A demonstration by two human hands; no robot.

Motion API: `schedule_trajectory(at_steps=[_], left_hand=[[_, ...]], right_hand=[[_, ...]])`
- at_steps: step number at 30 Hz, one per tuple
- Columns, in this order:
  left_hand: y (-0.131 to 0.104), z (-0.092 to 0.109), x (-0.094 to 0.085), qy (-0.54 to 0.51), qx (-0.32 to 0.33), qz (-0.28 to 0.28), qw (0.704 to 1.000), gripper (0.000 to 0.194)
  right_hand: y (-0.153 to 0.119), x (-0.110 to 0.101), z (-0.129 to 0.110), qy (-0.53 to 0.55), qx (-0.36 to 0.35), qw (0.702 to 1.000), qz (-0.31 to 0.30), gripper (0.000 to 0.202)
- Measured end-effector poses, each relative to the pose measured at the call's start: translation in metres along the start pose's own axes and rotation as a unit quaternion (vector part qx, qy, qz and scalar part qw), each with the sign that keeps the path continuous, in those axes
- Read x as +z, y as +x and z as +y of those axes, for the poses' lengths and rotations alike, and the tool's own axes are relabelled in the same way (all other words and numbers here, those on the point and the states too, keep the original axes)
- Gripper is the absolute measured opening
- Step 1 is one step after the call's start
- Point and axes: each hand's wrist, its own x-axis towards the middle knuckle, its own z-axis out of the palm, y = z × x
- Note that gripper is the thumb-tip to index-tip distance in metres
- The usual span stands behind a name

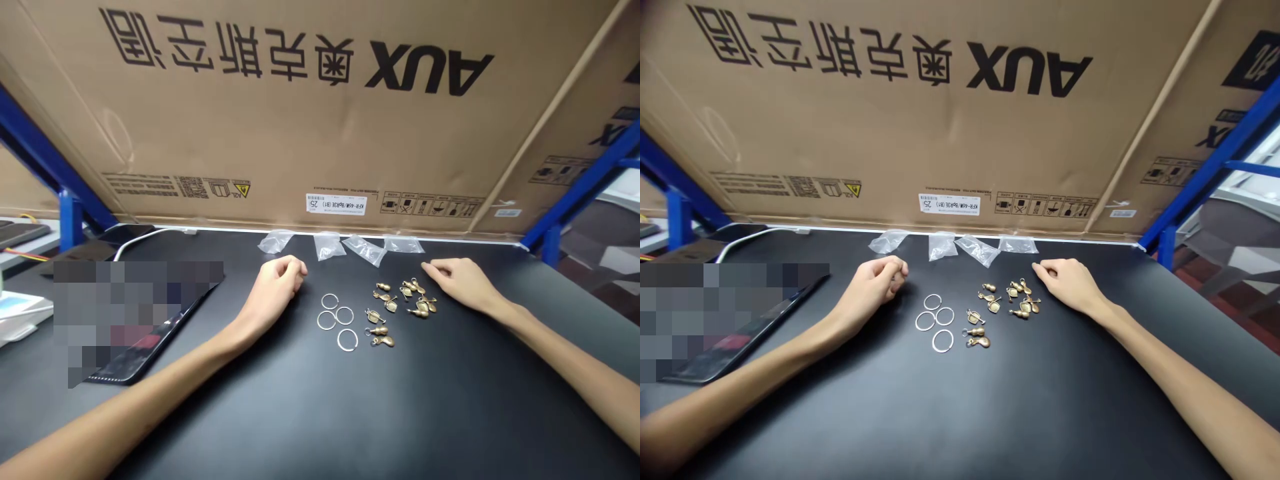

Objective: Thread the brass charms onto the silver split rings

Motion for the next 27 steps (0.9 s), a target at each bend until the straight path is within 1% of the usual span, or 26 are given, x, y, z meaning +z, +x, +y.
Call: schedule_trajectory(at_steps=[8,17,19,21,23,25,27], left_hand=[[-0.0001,-0.0008,0.0002,0.013,0.003,-0.002,1.000,0.020],[-0.0009,0.0015,-0.0006,0.047,0.015,-0.003,0.999,0.023],[-0.0026,0.0023,-0.0003,0.059,0.019,-0.012,0.998,0.025],[-0.0053,0.0037,0.0010,0.091,0.034,-0.034,0.995,0.025],[-0.0081,0.0055,0.0029,0.174,0.076,-0.064,0.980,0.026],[-0.0094,0.0074,0.0044,0.280,0.134,-0.092,0.946,0.026],[-0.0087,0.0089,0.0045,0.353,0.170,-0.119,0.912,0.022]], right_hand=[[0.0006,0.0011,0.0031,-0.003,0.003,1.000,-0.005,0.050],[0.0008,-0.0006,0.0012,-0.007,0.002,1.000,-0.007,0.050],[0.0011,-0.0006,0.0014,-0.009,0.002,1.000,-0.006,0.050],[0.0015,0.0000,0.0016,-0.010,0.002,1.000,-0.006,0.050],[0.0019,0.0008,0.0019,-0.012,0.005,1.000,-0.008,0.051],[0.0024,0.0016,0.0021,-0.013,0.009,1.000,-0.007,0.050],[0.0027,0.0019,0.0022,-0.015,0.014,1.000,-0.006,0.049]])
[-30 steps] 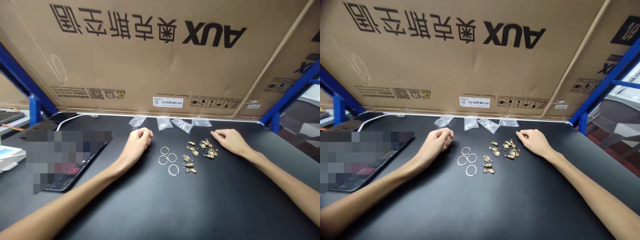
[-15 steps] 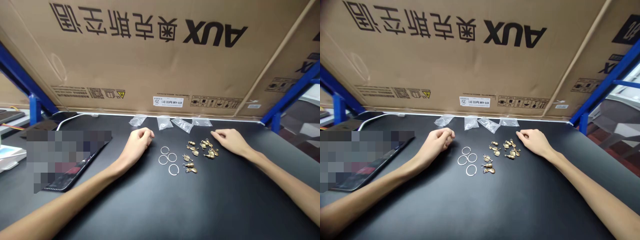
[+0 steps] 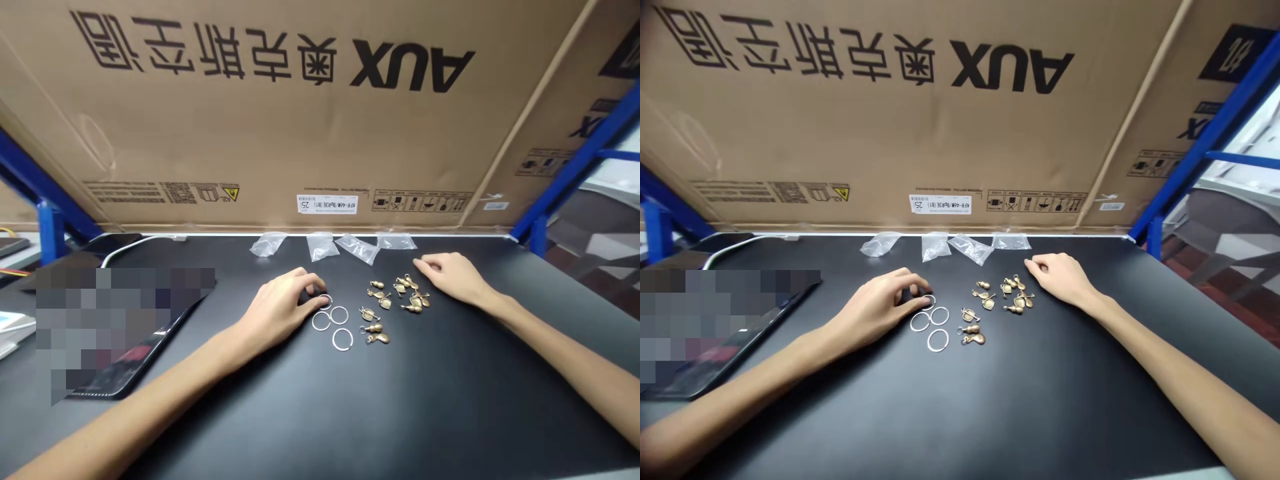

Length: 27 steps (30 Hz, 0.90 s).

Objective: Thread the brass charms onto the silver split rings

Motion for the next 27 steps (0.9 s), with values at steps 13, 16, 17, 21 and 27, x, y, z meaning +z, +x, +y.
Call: schedule_trajectory(at_steps=[13,16,17,21,27], left_hand=[[-0.013,-0.007,-0.011,0.159,0.031,-0.042,0.986,0.018],[-0.012,0.002,-0.010,0.114,-0.027,-0.045,0.992,0.014],[-0.012,0.005,-0.009,0.097,-0.042,-0.041,0.994,0.013],[-0.012,0.018,-0.005,-0.015,-0.052,-0.014,0.998,0.011],[-0.025,0.040,-0.003,-0.172,0.000,0.010,0.985,0.009]], right_hand=[[-0.001,-0.007,-0.007,-0.002,0.010,1.000,0.028,0.046],[-0.008,-0.015,-0.020,0.005,0.014,0.997,0.081,0.047],[-0.012,-0.019,-0.028,0.010,0.012,0.995,0.102,0.048],[-0.039,-0.029,-0.077,0.132,-0.071,0.984,0.099,0.041],[-0.066,-0.018,-0.137,0.201,-0.139,0.970,0.012,0.027]])
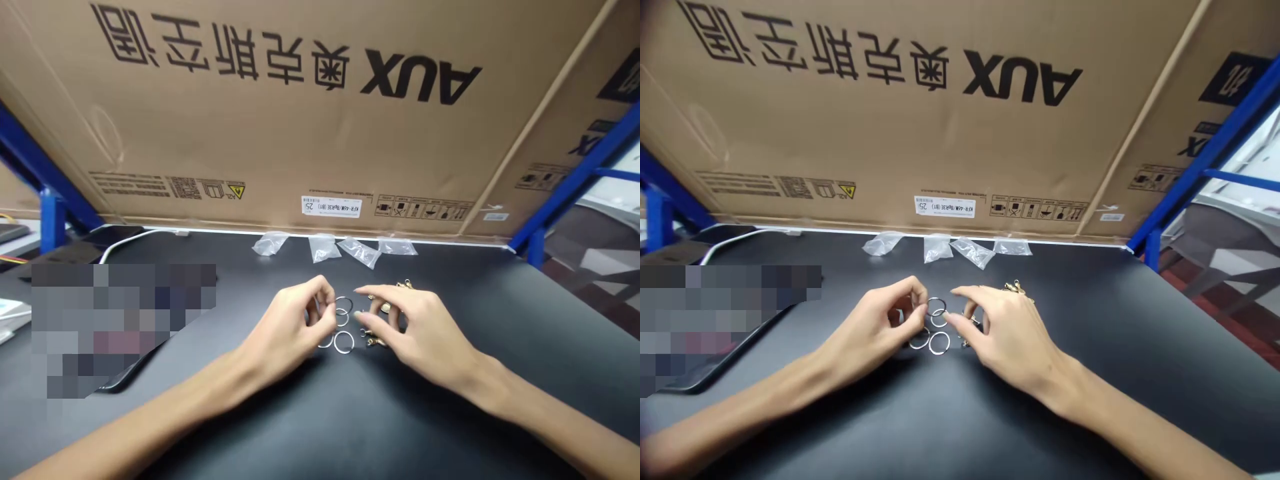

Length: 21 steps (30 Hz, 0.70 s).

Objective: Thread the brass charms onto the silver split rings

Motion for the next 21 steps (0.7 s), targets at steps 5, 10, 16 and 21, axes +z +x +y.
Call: schedule_trajectory(at_steps=[5,10,16,21], left_hand=[[-0.008,0.007,0.002,-0.078,0.007,-0.008,0.997,0.014],[-0.008,0.008,0.004,-0.168,-0.014,-0.103,0.980,0.019],[-0.009,0.010,0.006,-0.216,-0.029,-0.135,0.967,0.019],[-0.010,0.012,0.006,-0.223,-0.022,-0.132,0.966,0.020]], right_hand=[[0.001,0.005,0.000,0.015,-0.071,0.996,0.049,0.015],[-0.002,0.002,0.006,0.042,-0.079,0.996,0.023,0.016],[-0.006,0.002,0.008,0.056,-0.073,0.996,-0.009,0.018],[-0.007,-0.001,0.007,0.059,-0.076,0.995,-0.007,0.019]])
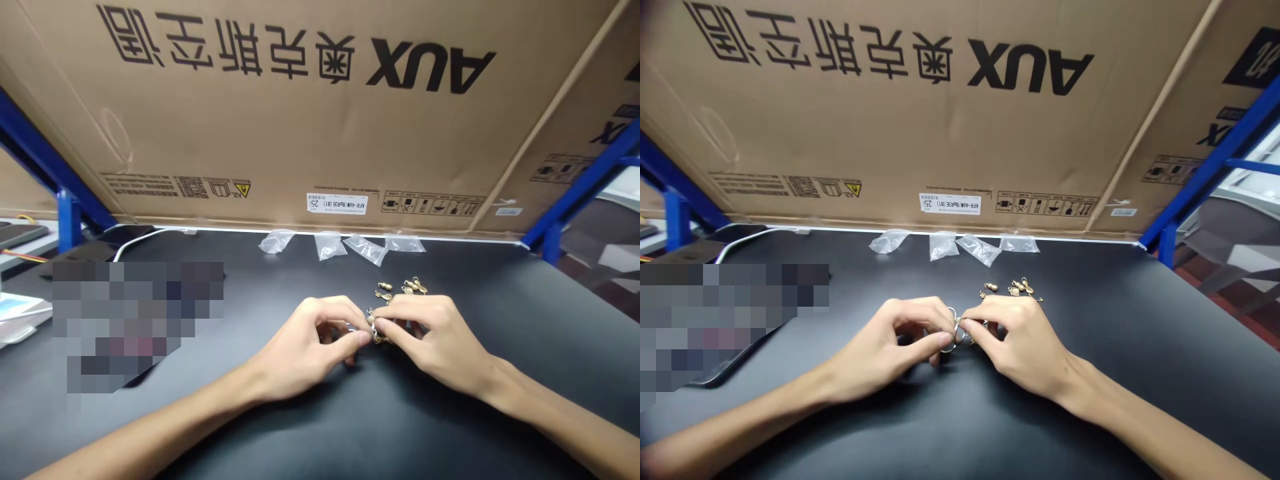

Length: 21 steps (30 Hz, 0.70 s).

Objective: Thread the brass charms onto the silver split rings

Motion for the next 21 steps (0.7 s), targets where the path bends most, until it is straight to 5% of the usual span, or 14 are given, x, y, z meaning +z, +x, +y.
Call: schedule_trajectory(at_steps=[5,10,14,21], left_hand=[[0.000,-0.002,0.002,0.013,0.002,0.034,0.999,0.009],[0.003,-0.009,-0.003,0.064,0.003,0.131,0.989,0.009],[0.005,-0.016,-0.008,0.076,-0.008,0.160,0.984,0.011],[0.004,-0.019,-0.009,0.115,0.024,0.158,0.981,0.013]], right_hand=[[0.005,-0.011,0.000,0.004,0.024,0.999,-0.034,0.021],[0.015,-0.040,0.020,-0.106,0.089,0.990,-0.015,0.026],[0.017,-0.047,0.039,-0.181,0.064,0.978,-0.076,0.022],[0.010,-0.028,0.047,-0.249,-0.051,0.960,-0.118,0.022]])
